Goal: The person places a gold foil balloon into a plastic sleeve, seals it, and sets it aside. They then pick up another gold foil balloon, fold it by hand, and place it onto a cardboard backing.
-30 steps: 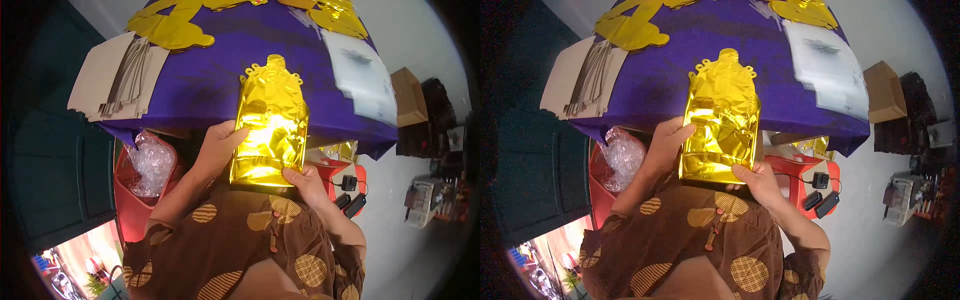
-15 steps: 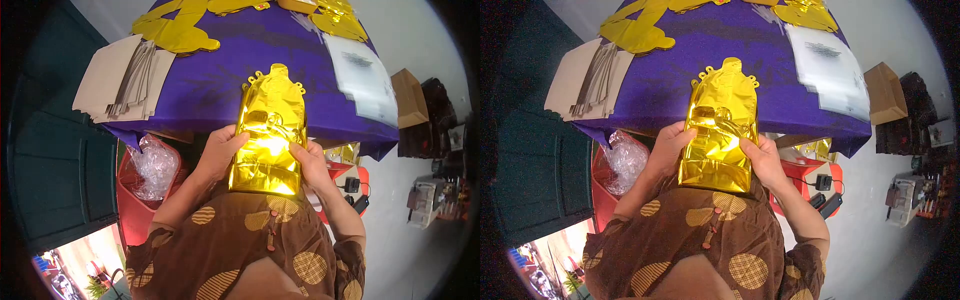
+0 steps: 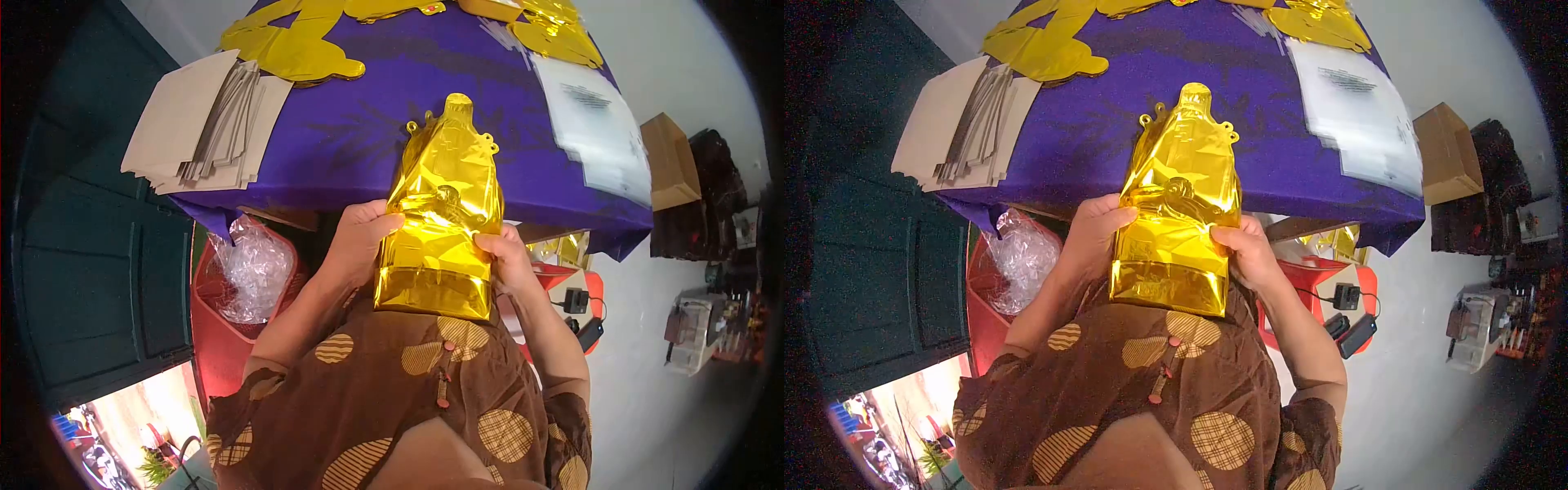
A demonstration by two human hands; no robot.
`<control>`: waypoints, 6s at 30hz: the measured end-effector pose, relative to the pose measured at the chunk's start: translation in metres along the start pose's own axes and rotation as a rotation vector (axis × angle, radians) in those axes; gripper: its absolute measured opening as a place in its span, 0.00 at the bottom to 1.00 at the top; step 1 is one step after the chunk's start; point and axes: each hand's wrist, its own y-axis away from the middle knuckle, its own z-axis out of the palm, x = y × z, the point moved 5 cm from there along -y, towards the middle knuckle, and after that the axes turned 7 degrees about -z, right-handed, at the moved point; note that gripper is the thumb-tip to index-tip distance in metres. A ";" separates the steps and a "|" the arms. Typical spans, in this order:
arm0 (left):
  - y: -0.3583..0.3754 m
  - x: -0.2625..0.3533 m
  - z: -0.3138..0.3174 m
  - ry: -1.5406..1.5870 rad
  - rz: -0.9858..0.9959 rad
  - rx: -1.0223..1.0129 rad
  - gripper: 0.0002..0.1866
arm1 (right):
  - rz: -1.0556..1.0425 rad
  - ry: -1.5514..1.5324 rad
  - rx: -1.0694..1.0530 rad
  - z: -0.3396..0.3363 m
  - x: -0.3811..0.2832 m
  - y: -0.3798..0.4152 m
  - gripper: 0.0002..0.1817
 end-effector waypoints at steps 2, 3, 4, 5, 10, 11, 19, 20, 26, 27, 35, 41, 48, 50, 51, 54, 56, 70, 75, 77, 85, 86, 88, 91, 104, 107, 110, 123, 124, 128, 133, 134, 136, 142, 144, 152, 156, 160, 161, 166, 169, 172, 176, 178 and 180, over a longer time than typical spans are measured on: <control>-0.001 -0.001 -0.001 0.002 -0.006 -0.002 0.13 | -0.007 -0.026 -0.005 0.000 0.001 -0.002 0.09; -0.001 -0.002 -0.002 -0.002 -0.011 0.000 0.13 | -0.012 -0.039 0.010 0.001 0.001 -0.003 0.11; -0.001 -0.002 -0.002 -0.007 -0.016 0.002 0.13 | -0.019 -0.053 0.025 0.003 0.001 -0.003 0.13; -0.002 -0.003 -0.002 -0.002 -0.017 0.000 0.13 | -0.021 -0.067 0.020 0.006 -0.002 -0.003 0.16; -0.003 -0.005 -0.003 -0.003 -0.015 -0.002 0.14 | 0.020 -0.166 0.084 -0.008 0.008 -0.006 0.24; -0.003 -0.005 -0.003 -0.006 -0.015 -0.003 0.14 | 0.021 -0.153 0.079 -0.010 0.009 -0.005 0.25; 0.001 0.000 0.003 -0.015 -0.015 -0.007 0.13 | -0.023 0.050 -0.122 -0.008 -0.003 -0.005 0.22; 0.001 -0.001 0.002 -0.015 -0.016 -0.004 0.14 | -0.009 0.030 -0.114 -0.009 -0.002 -0.005 0.22; 0.001 0.002 0.003 0.002 0.030 -0.006 0.14 | 0.001 -0.082 -0.063 -0.004 0.001 -0.010 0.23; 0.000 0.001 0.002 0.011 0.039 -0.017 0.14 | -0.002 -0.099 -0.056 -0.003 0.001 -0.010 0.23; 0.001 0.003 0.000 0.018 0.086 -0.029 0.10 | -0.070 -0.046 -0.123 0.003 -0.003 -0.009 0.09; 0.009 0.017 0.010 -0.028 0.147 -0.102 0.14 | -0.108 0.031 -0.194 0.000 -0.007 -0.009 0.10; 0.001 0.007 -0.006 -0.142 -0.111 0.092 0.13 | -0.212 0.303 -0.285 0.013 -0.026 -0.010 0.09; 0.006 0.004 -0.004 -0.154 -0.077 0.076 0.11 | -0.287 0.416 -0.328 0.017 -0.032 -0.010 0.09; 0.008 0.003 -0.003 -0.160 -0.061 0.067 0.10 | -0.324 0.472 -0.348 0.020 -0.035 -0.009 0.10; 0.008 0.004 -0.004 -0.108 -0.097 0.018 0.09 | -0.348 0.517 -0.190 0.028 -0.044 -0.008 0.20; 0.006 0.004 -0.007 -0.111 -0.080 0.014 0.10 | -0.245 0.418 -0.233 0.018 -0.044 -0.008 0.27; 0.000 -0.002 -0.015 0.014 -0.102 -0.041 0.13 | -0.135 0.174 -0.163 0.003 -0.045 -0.001 0.27; -0.001 -0.006 -0.016 0.044 -0.079 -0.053 0.15 | -0.153 0.089 -0.173 0.008 -0.046 -0.003 0.24; -0.001 -0.005 -0.015 0.043 -0.074 -0.057 0.15 | -0.185 0.179 -0.187 0.003 -0.045 -0.006 0.24; 0.007 0.005 -0.005 0.037 -0.044 -0.005 0.09 | -0.085 0.107 -0.098 0.017 -0.053 -0.007 0.25; 0.006 0.005 -0.005 0.011 -0.030 0.002 0.10 | -0.037 0.039 -0.089 0.018 -0.053 -0.007 0.25; 0.005 0.006 -0.005 -0.043 -0.002 0.015 0.12 | 0.023 0.000 -0.029 0.016 -0.049 -0.007 0.24; 0.007 0.007 -0.001 -0.124 0.024 0.031 0.11 | 0.014 0.128 0.021 0.010 -0.038 -0.010 0.16; 0.010 0.008 -0.003 0.076 -0.066 -0.017 0.14 | -0.004 0.144 0.077 0.016 -0.037 -0.001 0.06; 0.013 0.014 0.001 0.092 -0.056 -0.010 0.13 | -0.015 0.181 0.072 0.014 -0.037 -0.001 0.07; 0.011 0.010 -0.011 -0.107 -0.027 0.038 0.11 | -0.021 0.192 0.063 0.016 -0.038 0.000 0.06; 0.011 0.016 0.009 -0.035 -0.123 -0.074 0.21 | -0.190 0.150 0.119 0.028 -0.053 -0.002 0.08; 0.011 0.015 0.010 -0.100 -0.134 -0.105 0.22 | -0.188 0.158 0.121 0.027 -0.054 -0.002 0.08; 0.007 0.016 0.014 -0.061 -0.130 -0.222 0.25 | -0.188 0.169 0.117 0.027 -0.060 -0.002 0.08; 0.002 0.026 0.024 0.082 -0.199 -0.306 0.29 | -0.217 0.188 0.120 0.030 -0.072 -0.003 0.08; 0.001 0.026 0.026 0.087 -0.203 -0.307 0.27 | -0.213 0.197 0.116 0.032 -0.077 -0.002 0.08; -0.001 0.027 0.031 0.098 -0.212 -0.309 0.24 | -0.219 0.219 0.113 0.032 -0.080 -0.004 0.08; -0.014 0.029 0.027 0.051 -0.136 -0.278 0.22 | -0.277 0.345 0.133 0.029 -0.092 -0.008 0.14; -0.012 0.037 0.025 0.031 -0.135 -0.241 0.22 | -0.309 0.434 0.163 0.028 -0.107 -0.002 0.18; -0.010 0.043 0.032 -0.015 -0.133 -0.267 0.24 | -0.232 0.443 0.150 0.022 -0.104 -0.015 0.14; -0.009 0.042 0.034 0.007 -0.132 -0.245 0.20 | -0.246 0.443 0.102 0.030 -0.103 -0.020 0.09; -0.010 0.047 0.031 0.001 -0.121 -0.230 0.20 | -0.264 0.493 0.179 0.035 -0.112 -0.017 0.13; -0.011 0.050 0.030 -0.006 -0.107 -0.231 0.22 | -0.392 0.551 0.217 0.035 -0.117 -0.016 0.15; -0.014 0.064 0.031 0.015 -0.024 -0.211 0.25 | -1.080 1.445 0.035 0.058 -0.136 0.015 0.29; -0.018 0.063 0.031 0.038 -0.007 -0.200 0.22 | -1.123 1.662 -0.192 0.080 -0.114 0.023 0.34; -0.018 0.060 0.039 0.049 0.019 -0.216 0.20 | -1.250 1.736 -0.178 0.089 -0.100 0.025 0.28; -0.017 0.055 0.043 0.036 0.065 -0.208 0.19 | -1.359 1.757 -0.185 0.088 -0.096 0.025 0.19; -0.016 0.054 0.041 0.030 0.063 -0.198 0.19 | -1.341 1.692 -0.179 0.090 -0.097 0.025 0.16; -0.016 0.054 0.041 0.030 0.065 -0.189 0.18 | -1.293 1.636 -0.186 0.090 -0.098 0.025 0.16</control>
